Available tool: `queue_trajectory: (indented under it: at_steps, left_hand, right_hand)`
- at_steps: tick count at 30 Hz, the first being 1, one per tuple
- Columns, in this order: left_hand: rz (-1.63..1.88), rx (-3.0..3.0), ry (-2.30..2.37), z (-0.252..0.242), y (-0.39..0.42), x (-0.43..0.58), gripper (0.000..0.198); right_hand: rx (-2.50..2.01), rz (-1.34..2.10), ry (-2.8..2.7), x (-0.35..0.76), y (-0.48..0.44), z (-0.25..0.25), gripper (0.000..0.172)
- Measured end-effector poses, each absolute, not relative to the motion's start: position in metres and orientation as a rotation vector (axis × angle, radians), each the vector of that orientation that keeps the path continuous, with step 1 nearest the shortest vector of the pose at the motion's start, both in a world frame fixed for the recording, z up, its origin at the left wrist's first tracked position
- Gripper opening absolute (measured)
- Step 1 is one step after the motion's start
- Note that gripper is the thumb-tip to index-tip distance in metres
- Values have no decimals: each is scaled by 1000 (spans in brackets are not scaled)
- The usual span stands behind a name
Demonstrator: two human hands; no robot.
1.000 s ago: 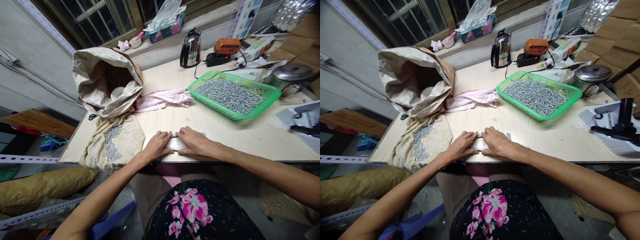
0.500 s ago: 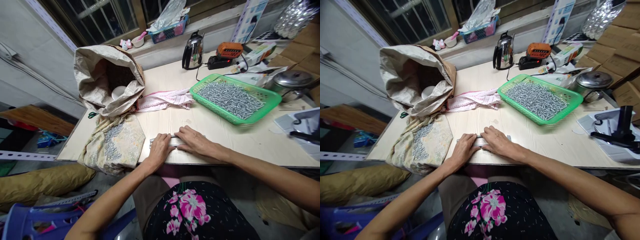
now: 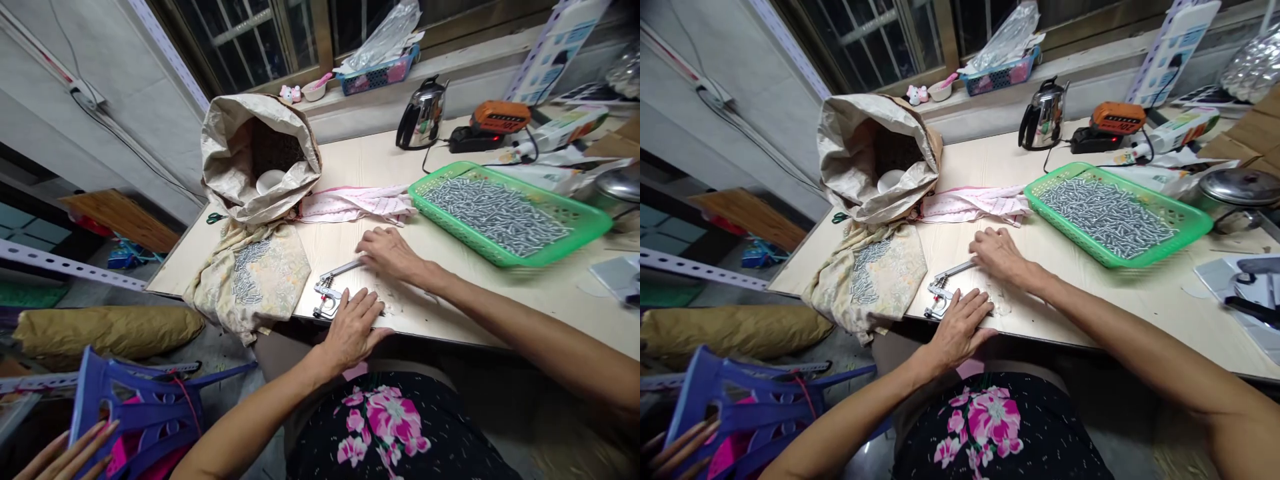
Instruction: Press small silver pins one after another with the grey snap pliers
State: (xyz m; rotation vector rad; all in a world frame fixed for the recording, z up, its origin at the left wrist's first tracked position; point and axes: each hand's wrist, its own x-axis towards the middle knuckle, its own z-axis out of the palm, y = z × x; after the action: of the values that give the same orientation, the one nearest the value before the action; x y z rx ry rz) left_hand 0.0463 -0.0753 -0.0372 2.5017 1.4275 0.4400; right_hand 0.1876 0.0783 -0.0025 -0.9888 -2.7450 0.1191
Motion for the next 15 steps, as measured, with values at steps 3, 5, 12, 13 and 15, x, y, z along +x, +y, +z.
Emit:
queue_trajectory:
  at_steps: [3,5,12,13,15]
  left_hand:
    - [452,2483,1421,-44,-77,45,54]
    - [445,2457,1428,-52,-79,44,59]
    - [378,2435,1509,-72,-84,49,63]
    - [375,2460,1497,-70,-84,49,62]
    - [411,2563,1392,-61,-86,43,62]
  right_hand:
    - [-584,220,-2852,152,51,8,18]
    - [-371,229,-2964,130,34,7,12]
    - [-119,102,-2933,83,22,-25,13]
    - [-129,129,-2878,82,24,-23,15]
    - [-227,190,-2721,91,34,-10,19]
